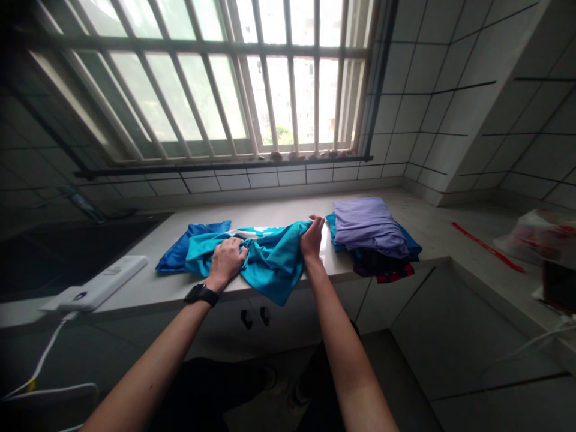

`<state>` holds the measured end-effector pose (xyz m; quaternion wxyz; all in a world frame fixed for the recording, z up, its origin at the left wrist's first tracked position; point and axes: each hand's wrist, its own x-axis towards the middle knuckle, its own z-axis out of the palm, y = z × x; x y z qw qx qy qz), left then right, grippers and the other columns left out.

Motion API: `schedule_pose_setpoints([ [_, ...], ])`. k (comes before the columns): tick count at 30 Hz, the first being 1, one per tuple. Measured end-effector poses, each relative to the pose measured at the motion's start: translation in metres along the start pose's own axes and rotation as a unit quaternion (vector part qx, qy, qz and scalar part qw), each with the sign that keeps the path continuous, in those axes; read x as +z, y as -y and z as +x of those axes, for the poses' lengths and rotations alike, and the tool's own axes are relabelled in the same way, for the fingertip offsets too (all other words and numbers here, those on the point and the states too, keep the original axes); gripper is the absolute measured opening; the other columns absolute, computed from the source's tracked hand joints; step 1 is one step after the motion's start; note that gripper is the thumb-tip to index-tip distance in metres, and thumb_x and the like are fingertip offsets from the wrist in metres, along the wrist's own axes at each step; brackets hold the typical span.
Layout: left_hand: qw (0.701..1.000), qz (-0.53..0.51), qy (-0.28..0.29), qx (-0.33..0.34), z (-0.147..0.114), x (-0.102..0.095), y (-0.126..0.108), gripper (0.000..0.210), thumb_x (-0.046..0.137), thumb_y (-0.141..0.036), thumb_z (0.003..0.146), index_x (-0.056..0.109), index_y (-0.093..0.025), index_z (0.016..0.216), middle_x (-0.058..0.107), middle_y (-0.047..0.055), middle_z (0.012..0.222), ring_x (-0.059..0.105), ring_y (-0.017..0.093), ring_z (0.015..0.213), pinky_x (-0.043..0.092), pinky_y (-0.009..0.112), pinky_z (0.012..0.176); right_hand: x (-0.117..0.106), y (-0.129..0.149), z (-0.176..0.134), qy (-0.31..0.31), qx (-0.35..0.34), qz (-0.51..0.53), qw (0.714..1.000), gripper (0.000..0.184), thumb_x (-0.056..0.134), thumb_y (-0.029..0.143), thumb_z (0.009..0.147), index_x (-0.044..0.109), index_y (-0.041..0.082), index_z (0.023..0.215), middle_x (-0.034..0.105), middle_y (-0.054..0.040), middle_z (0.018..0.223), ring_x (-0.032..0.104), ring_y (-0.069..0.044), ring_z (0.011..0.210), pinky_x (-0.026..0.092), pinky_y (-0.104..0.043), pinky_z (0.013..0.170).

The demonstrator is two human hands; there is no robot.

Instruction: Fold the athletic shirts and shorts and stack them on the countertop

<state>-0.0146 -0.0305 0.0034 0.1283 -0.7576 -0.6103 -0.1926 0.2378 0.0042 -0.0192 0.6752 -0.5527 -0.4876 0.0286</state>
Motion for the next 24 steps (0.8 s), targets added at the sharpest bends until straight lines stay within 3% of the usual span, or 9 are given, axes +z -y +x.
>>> schedule_pose_setpoints([
  [7,1.000,-0.001,0.002,0.005,0.0001,-0.0011,-0.0004,0.037,0.039,-0.028,0.096,0.070,-0.012,0.109,0.072,0.019,0.117,0.064,0.033,0.110,0.046,0.043,0.095,-0.0038,0.0053,0.0014,-0.025,0.001,0.016,1.000,0.020,0.041,0.013,0.089,0.052,0.023,0.102,0.058,-0.0099,0.112,0.059,-0.020,0.109,0.050,-0.035,0.099],
  [9,1.000,-0.002,0.002,0.004,0.0000,-0.0022,-0.0007,0.037,0.039,-0.027,0.096,0.070,-0.012,0.109,0.072,0.019,0.116,0.064,0.034,0.110,0.046,0.042,0.094,-0.0063,0.0078,0.0012,0.012,-0.002,0.003,1.000,0.014,0.041,0.018,0.090,0.055,0.023,0.090,0.062,-0.0084,0.102,0.061,-0.021,0.099,0.051,-0.033,0.093],
  [11,1.000,-0.004,0.003,0.001,-0.0001,-0.0032,-0.0012,0.036,0.040,-0.027,0.096,0.070,-0.012,0.109,0.072,0.019,0.116,0.064,0.034,0.110,0.046,0.042,0.094,-0.0083,0.0096,0.0005,0.065,0.001,-0.012,0.998,0.020,0.040,0.023,0.093,0.054,0.024,0.078,0.063,-0.0063,0.087,0.061,-0.021,0.086,0.051,-0.032,0.084],
  [14,1.000,-0.004,0.004,0.001,-0.0001,-0.0038,-0.0018,0.036,0.040,-0.028,0.096,0.070,-0.013,0.108,0.072,0.019,0.116,0.064,0.033,0.110,0.046,0.042,0.094,-0.0086,0.0103,-0.0004,0.106,0.005,-0.012,0.994,0.026,0.040,0.028,0.096,0.057,0.024,0.077,0.063,-0.0053,0.074,0.062,-0.024,0.080,0.051,-0.033,0.079],
  [16,1.000,-0.004,0.003,0.001,0.0000,-0.0034,-0.0019,0.036,0.040,-0.028,0.095,0.070,-0.013,0.107,0.072,0.019,0.116,0.065,0.033,0.110,0.046,0.042,0.094,-0.0074,0.0098,-0.0004,0.097,0.002,-0.001,0.995,0.027,0.038,0.029,0.097,0.063,0.023,0.091,0.069,-0.0084,0.084,0.065,-0.026,0.089,0.052,-0.036,0.086],
  [18,1.000,-0.004,0.001,0.001,0.0000,-0.0025,-0.0016,0.036,0.040,-0.027,0.095,0.070,-0.013,0.107,0.072,0.019,0.115,0.064,0.033,0.109,0.046,0.043,0.093,-0.0065,0.0088,-0.0002,0.079,-0.009,0.014,0.997,0.034,0.036,0.029,0.098,0.065,0.020,0.113,0.072,-0.0131,0.108,0.066,-0.028,0.108,0.051,-0.041,0.099],
  [21,1.000,-0.003,-0.003,0.004,0.0000,-0.0007,-0.0007,0.036,0.039,-0.027,0.095,0.070,-0.013,0.106,0.072,0.019,0.115,0.064,0.034,0.109,0.046,0.044,0.093,-0.0065,0.0072,-0.0006,0.072,-0.038,0.037,0.996,0.049,0.033,0.032,0.100,0.053,0.020,0.143,0.061,-0.0145,0.142,0.053,-0.027,0.138,0.041,-0.046,0.117],
  [24,1.000,-0.002,-0.006,0.006,0.0000,0.0009,0.0001,0.036,0.039,-0.027,0.095,0.070,-0.013,0.106,0.072,0.019,0.115,0.064,0.034,0.109,0.046,0.044,0.093,-0.0058,0.0064,-0.0022,0.087,-0.052,0.043,0.994,0.059,0.041,0.039,0.099,0.041,0.020,0.154,0.052,-0.0147,0.154,0.043,-0.028,0.148,0.036,-0.048,0.122],
])
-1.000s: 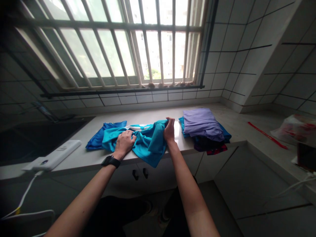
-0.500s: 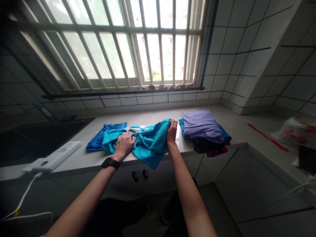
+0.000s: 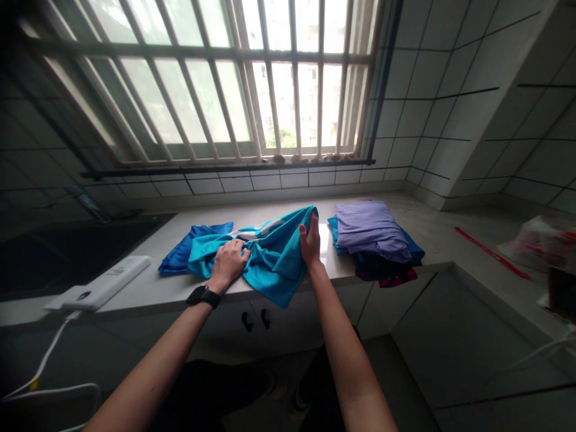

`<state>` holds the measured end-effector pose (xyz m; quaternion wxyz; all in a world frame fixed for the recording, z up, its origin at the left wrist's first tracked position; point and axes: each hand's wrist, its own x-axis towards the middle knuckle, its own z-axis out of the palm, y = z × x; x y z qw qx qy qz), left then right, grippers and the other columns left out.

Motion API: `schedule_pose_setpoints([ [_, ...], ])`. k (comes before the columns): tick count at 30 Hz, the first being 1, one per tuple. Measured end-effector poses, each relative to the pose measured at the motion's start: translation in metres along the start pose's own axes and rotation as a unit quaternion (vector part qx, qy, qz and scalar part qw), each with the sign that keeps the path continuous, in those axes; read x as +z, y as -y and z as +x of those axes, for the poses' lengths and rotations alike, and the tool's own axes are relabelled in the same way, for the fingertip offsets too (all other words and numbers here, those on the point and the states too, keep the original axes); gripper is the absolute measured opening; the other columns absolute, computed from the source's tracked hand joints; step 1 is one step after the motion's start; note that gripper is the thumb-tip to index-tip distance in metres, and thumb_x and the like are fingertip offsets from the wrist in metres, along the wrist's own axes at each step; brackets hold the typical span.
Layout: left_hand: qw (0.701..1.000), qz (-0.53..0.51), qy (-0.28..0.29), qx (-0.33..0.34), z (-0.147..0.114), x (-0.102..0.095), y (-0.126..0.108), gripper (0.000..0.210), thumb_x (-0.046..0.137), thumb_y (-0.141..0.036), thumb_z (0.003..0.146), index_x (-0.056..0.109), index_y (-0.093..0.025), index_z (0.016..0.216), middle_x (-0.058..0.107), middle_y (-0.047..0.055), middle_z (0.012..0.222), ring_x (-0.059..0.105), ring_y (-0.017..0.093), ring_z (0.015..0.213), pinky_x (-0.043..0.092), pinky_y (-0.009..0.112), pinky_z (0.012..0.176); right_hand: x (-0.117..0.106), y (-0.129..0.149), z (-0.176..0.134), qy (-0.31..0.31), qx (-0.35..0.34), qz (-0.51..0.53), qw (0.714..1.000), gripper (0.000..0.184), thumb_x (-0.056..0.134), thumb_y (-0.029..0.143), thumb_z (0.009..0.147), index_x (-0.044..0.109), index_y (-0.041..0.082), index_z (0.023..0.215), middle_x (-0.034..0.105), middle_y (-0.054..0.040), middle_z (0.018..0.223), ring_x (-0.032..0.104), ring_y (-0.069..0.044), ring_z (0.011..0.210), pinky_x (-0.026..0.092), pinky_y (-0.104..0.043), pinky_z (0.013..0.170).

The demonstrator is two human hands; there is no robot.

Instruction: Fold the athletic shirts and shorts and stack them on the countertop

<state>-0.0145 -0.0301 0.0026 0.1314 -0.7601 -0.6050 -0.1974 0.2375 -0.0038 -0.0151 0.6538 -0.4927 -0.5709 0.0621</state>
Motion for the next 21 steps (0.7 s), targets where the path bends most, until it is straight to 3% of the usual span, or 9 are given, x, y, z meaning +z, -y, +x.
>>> schedule_pose_setpoints([
  [3,1.000,-0.001,-0.001,-0.002,0.000,0.001,0.001,0.035,0.039,-0.027,0.095,0.070,-0.014,0.107,0.072,0.019,0.116,0.064,0.033,0.110,0.046,0.042,0.094,0.003,0.000,-0.001,0.031,-0.009,-0.008,0.999,0.069,0.056,0.032,0.089,0.041,0.018,0.155,0.052,-0.0156,0.153,0.045,-0.029,0.146,0.037,-0.048,0.123],
  [6,1.000,-0.002,0.000,-0.003,0.001,0.002,0.001,0.035,0.040,-0.027,0.095,0.070,-0.014,0.108,0.072,0.019,0.117,0.063,0.033,0.111,0.046,0.042,0.094,0.003,0.001,-0.001,0.065,-0.031,-0.001,0.997,0.070,0.056,0.014,0.077,0.055,0.018,0.146,0.058,-0.0122,0.148,0.049,-0.027,0.143,0.038,-0.045,0.123],
  [9,1.000,-0.002,0.001,-0.002,0.001,0.002,0.001,0.036,0.040,-0.028,0.095,0.069,-0.014,0.109,0.072,0.018,0.117,0.063,0.032,0.111,0.046,0.042,0.095,0.001,0.001,0.000,0.108,-0.027,-0.003,0.994,0.050,0.052,0.006,0.066,0.077,0.022,0.107,0.067,-0.0083,0.133,0.058,-0.027,0.131,0.044,-0.044,0.118],
  [11,1.000,-0.003,-0.002,-0.002,0.000,0.002,0.001,0.035,0.040,-0.028,0.095,0.069,-0.014,0.109,0.072,0.018,0.117,0.064,0.032,0.111,0.046,0.042,0.094,0.000,0.003,0.000,0.145,-0.019,-0.013,0.989,0.033,0.051,0.005,0.064,0.075,0.023,0.076,0.070,-0.0071,0.120,0.064,-0.027,0.119,0.049,-0.044,0.111],
  [13,1.000,-0.004,-0.004,-0.001,0.000,0.002,0.001,0.035,0.039,-0.028,0.095,0.069,-0.014,0.108,0.072,0.018,0.117,0.064,0.032,0.110,0.046,0.042,0.095,-0.002,0.006,0.001,0.167,-0.020,-0.018,0.986,0.028,0.050,0.004,0.064,0.069,0.023,0.062,0.070,-0.0069,0.111,0.065,-0.026,0.111,0.050,-0.044,0.107],
  [16,1.000,-0.008,-0.006,0.001,0.000,0.003,0.002,0.036,0.039,-0.028,0.095,0.070,-0.015,0.108,0.072,0.018,0.117,0.064,0.033,0.110,0.046,0.042,0.095,-0.002,0.011,0.001,0.160,-0.024,-0.012,0.987,0.028,0.049,0.003,0.067,0.070,0.023,0.066,0.069,-0.0072,0.105,0.064,-0.024,0.108,0.050,-0.042,0.105],
  [21,1.000,-0.001,0.015,-0.007,0.000,0.000,0.000,0.036,0.041,-0.029,0.095,0.070,-0.016,0.110,0.072,0.019,0.119,0.064,0.033,0.110,0.048,0.043,0.091,-0.001,0.013,0.002,0.129,-0.003,0.005,0.992,0.027,0.055,0.008,0.077,0.071,0.021,0.095,0.072,-0.0067,0.104,0.066,-0.023,0.105,0.051,-0.040,0.102],
])
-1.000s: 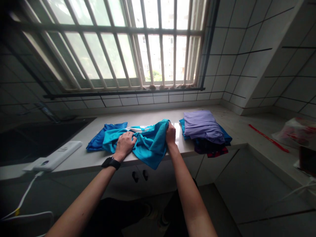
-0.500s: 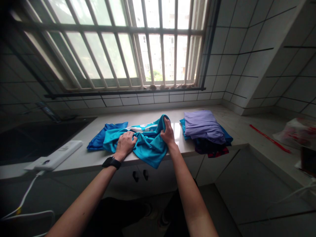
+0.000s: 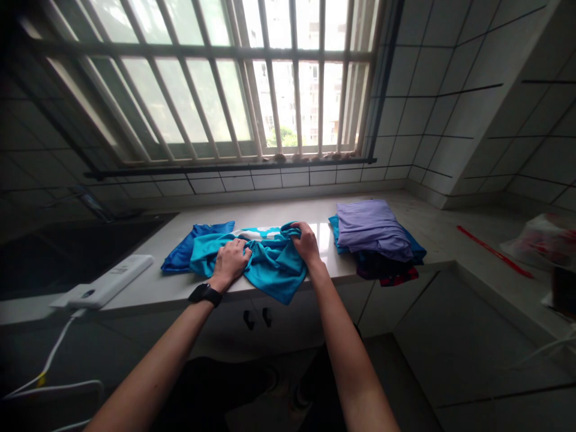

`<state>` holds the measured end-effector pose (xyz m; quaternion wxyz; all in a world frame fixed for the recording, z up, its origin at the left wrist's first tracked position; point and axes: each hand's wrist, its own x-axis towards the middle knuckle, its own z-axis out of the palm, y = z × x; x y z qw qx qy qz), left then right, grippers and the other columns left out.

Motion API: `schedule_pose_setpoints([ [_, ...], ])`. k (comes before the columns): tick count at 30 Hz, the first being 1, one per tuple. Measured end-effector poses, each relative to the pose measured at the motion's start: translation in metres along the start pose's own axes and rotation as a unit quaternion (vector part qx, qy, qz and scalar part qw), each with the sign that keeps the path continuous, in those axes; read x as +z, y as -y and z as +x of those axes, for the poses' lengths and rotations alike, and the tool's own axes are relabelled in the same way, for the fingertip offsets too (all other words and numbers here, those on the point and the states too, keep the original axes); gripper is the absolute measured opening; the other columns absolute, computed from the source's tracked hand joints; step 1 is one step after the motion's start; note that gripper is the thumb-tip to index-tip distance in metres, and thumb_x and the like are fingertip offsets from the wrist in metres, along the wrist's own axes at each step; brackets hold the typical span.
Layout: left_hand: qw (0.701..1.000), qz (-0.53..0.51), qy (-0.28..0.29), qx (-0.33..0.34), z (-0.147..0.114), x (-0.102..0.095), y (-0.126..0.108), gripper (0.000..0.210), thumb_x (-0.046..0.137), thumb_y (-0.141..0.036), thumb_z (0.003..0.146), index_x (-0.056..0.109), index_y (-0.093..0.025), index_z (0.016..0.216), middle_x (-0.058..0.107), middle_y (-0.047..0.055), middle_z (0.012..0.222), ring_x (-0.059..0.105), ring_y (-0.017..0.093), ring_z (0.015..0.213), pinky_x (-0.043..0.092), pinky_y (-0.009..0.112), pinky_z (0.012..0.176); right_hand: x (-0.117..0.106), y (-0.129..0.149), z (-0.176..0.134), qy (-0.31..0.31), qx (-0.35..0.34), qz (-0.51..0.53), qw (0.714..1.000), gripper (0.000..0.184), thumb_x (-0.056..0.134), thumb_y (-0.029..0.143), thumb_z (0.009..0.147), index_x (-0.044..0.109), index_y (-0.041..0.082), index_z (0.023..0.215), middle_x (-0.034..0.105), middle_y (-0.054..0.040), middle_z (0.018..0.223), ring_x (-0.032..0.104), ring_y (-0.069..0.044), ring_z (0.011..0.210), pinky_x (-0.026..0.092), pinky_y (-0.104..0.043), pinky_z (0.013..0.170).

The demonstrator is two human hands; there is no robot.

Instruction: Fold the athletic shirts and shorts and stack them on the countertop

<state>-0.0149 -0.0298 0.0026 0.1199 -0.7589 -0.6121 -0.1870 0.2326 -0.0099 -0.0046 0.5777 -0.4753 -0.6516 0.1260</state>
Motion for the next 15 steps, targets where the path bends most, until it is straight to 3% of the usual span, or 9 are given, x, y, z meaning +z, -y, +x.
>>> schedule_pose_setpoints([
  [5,0.997,0.000,0.071,0.015,-0.011,-0.022,-0.015,0.046,0.052,-0.051,0.092,0.070,-0.014,0.112,0.069,0.024,0.126,0.062,0.042,0.117,0.050,0.049,0.091,0.002,-0.001,-0.001,0.001,0.026,-0.016,1.000,0.010,0.059,0.022,0.091,0.068,0.020,0.095,0.074,-0.0089,0.102,0.068,-0.023,0.100,0.052,-0.036,0.094],
  [8,0.990,-0.004,0.131,0.043,-0.027,-0.043,-0.020,0.052,0.059,-0.057,0.086,0.070,-0.012,0.110,0.069,0.026,0.124,0.062,0.046,0.117,0.050,0.051,0.091,0.003,0.001,-0.002,0.008,0.048,-0.033,0.998,0.017,0.054,0.029,0.097,0.066,0.022,0.088,0.073,-0.0067,0.088,0.069,-0.023,0.088,0.052,-0.034,0.085],
  [13,0.964,-0.116,0.202,0.131,-0.044,-0.086,0.003,0.017,0.066,-0.032,0.073,0.069,-0.023,0.087,0.074,0.005,0.089,0.068,0.025,0.083,0.051,0.034,0.075,-0.011,0.010,0.001,0.071,0.109,-0.055,0.990,0.022,0.061,0.030,0.093,0.061,0.023,0.072,0.067,-0.0029,0.069,0.066,-0.023,0.074,0.052,-0.035,0.079],
  [15,0.951,-0.201,0.204,0.118,-0.043,-0.105,0.016,0.012,0.061,-0.028,0.072,0.067,-0.022,0.081,0.070,0.000,0.077,0.064,0.020,0.070,0.048,0.029,0.066,-0.021,0.017,0.001,0.023,0.142,-0.066,0.987,0.013,0.064,0.028,0.090,0.064,0.022,0.079,0.070,-0.0065,0.078,0.068,-0.025,0.080,0.053,-0.038,0.082],
])
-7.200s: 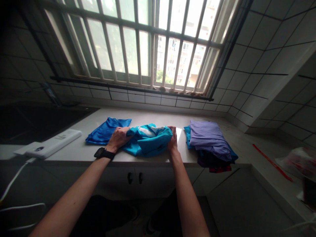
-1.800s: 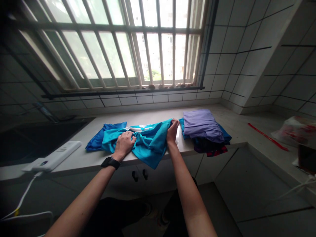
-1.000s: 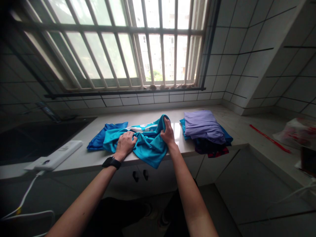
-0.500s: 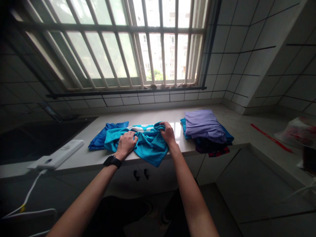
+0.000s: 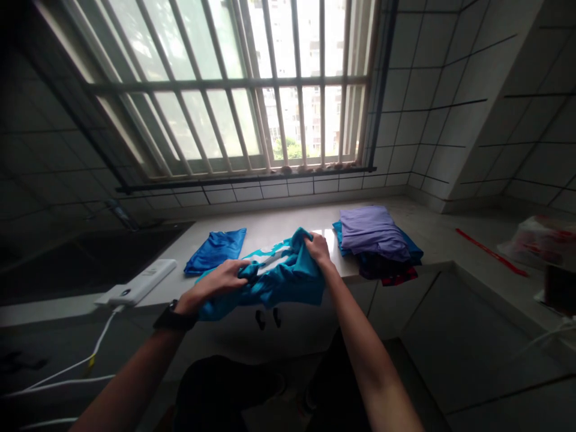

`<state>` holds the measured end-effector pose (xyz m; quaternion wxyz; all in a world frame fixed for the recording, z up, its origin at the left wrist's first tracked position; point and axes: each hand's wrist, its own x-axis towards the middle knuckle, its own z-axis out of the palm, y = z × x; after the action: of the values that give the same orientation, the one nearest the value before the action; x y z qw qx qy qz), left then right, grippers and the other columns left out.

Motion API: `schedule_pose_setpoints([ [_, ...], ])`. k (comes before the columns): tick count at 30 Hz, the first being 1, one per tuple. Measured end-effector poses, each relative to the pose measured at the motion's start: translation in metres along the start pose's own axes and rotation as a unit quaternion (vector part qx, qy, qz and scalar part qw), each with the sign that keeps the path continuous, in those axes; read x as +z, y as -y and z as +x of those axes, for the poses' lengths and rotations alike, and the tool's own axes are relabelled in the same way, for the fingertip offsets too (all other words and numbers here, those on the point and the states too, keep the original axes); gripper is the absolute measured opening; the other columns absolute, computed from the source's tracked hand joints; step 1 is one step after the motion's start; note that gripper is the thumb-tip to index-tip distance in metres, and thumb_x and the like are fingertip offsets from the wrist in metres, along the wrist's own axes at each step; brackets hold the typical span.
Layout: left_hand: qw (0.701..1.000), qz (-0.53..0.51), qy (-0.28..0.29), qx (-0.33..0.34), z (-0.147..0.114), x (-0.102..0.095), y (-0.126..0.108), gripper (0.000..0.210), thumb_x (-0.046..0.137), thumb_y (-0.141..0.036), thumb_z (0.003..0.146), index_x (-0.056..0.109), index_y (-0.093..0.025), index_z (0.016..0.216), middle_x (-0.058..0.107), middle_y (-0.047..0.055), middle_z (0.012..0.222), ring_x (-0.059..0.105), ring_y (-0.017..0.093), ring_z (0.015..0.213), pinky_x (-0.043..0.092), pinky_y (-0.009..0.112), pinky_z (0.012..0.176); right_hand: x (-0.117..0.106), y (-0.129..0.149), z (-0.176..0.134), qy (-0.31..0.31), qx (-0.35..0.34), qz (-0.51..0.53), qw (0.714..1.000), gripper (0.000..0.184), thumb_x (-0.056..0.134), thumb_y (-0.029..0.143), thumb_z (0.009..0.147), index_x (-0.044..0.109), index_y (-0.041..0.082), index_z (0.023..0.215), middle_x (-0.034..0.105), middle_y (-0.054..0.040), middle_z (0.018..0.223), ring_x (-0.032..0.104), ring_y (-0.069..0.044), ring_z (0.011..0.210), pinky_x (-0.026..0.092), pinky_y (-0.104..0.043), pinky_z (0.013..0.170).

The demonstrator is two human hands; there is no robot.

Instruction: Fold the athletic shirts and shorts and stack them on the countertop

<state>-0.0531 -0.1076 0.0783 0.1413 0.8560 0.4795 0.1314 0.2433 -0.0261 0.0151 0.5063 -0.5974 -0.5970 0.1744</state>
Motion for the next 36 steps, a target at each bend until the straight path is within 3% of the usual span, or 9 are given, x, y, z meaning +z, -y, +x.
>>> schedule_pose_setpoints([
  [4,0.979,-0.132,-0.153,-0.027,-0.003,-0.038,-0.007,0.015,0.063,-0.032,0.073,0.068,-0.020,0.079,0.070,0.002,0.075,0.066,0.021,0.072,0.049,0.029,0.064,-0.011,0.028,-0.024,-0.172,-0.031,0.022,0.984,0.036,0.067,0.021,0.083,0.063,0.017,0.118,0.068,-0.0174,0.120,0.064,-0.030,0.113,0.049,-0.048,0.103],
  [8,0.918,-0.306,-0.252,-0.006,0.007,-0.056,-0.034,0.035,0.073,-0.041,0.071,0.073,-0.017,0.096,0.076,0.006,0.086,0.070,0.023,0.081,0.055,0.032,0.068,0.003,0.070,-0.072,0.149,-0.223,0.089,0.959,0.075,0.083,0.030,0.072,0.055,0.023,0.141,0.064,-0.0129,0.135,0.060,-0.030,0.126,0.049,-0.047,0.108],
  [15,0.856,-0.390,-0.339,-0.005,0.015,-0.058,-0.046,0.043,0.078,-0.046,0.070,0.073,-0.015,0.100,0.075,0.005,0.089,0.068,0.020,0.083,0.055,0.028,0.070,-0.014,0.107,-0.094,0.467,-0.079,0.190,0.860,0.031,0.074,0.036,0.080,0.075,0.023,0.107,0.076,-0.0010,0.102,0.070,-0.025,0.094,0.057,-0.033,0.081],
  [17,0.850,-0.396,-0.346,-0.020,0.015,-0.058,-0.039,0.043,0.078,-0.048,0.071,0.072,-0.015,0.098,0.075,0.005,0.088,0.068,0.019,0.081,0.055,0.028,0.070,-0.024,0.106,-0.083,0.434,-0.048,0.230,0.870,0.033,0.077,0.043,0.078,0.076,0.020,0.102,0.076,-0.0020,0.099,0.069,-0.024,0.092,0.056,-0.033,0.079],
  [21,0.831,-0.412,-0.372,-0.045,0.021,-0.055,-0.027,0.043,0.077,-0.050,0.073,0.072,-0.015,0.097,0.075,0.006,0.089,0.068,0.019,0.080,0.055,0.028,0.071,-0.029,0.100,-0.066,0.227,-0.032,0.247,0.942,0.032,0.075,0.048,0.079,0.073,0.018,0.089,0.073,-0.0017,0.087,0.066,-0.022,0.087,0.054,-0.030,0.075],
  [26,0.845,-0.421,-0.324,-0.063,0.024,-0.051,-0.031,0.045,0.075,-0.056,0.077,0.076,-0.016,0.098,0.076,0.006,0.083,0.069,0.023,0.079,0.058,0.033,0.071,-0.032,0.101,-0.062,0.366,0.006,0.247,0.897,0.044,0.083,0.055,0.070,0.075,0.018,0.091,0.072,-0.0008,0.081,0.064,-0.019,0.076,0.051,-0.027,0.066],
  [30,0.870,-0.400,-0.286,-0.040,0.018,-0.051,-0.036,0.047,0.076,-0.059,0.076,0.079,-0.016,0.095,0.077,0.007,0.084,0.068,0.023,0.079,0.056,0.032,0.069,-0.029,0.105,-0.055,0.235,0.008,0.226,0.945,0.049,0.070,0.065,0.077,0.067,0.017,0.071,0.060,0.0018,0.063,0.052,-0.014,0.062,0.039,-0.025,0.056],
  [33,0.865,-0.359,-0.349,-0.049,0.015,-0.055,-0.030,0.044,0.072,-0.057,0.081,0.077,-0.015,0.094,0.075,0.006,0.084,0.066,0.022,0.078,0.053,0.030,0.069,-0.032,0.107,-0.042,0.128,-0.031,0.197,0.972,0.052,0.061,0.068,0.082,0.065,0.017,0.069,0.055,0.0027,0.061,0.048,-0.013,0.061,0.034,-0.025,0.055],
  [36,0.845,-0.307,-0.430,-0.078,0.016,-0.062,-0.018,0.035,0.065,-0.050,0.086,0.074,-0.017,0.086,0.070,0.003,0.077,0.063,0.019,0.075,0.051,0.028,0.070,-0.045,0.106,-0.024,0.161,-0.126,0.097,0.974,0.040,0.068,0.056,0.081,0.071,0.017,0.074,0.058,0.0031,0.064,0.052,-0.014,0.066,0.035,-0.025,0.060],
])
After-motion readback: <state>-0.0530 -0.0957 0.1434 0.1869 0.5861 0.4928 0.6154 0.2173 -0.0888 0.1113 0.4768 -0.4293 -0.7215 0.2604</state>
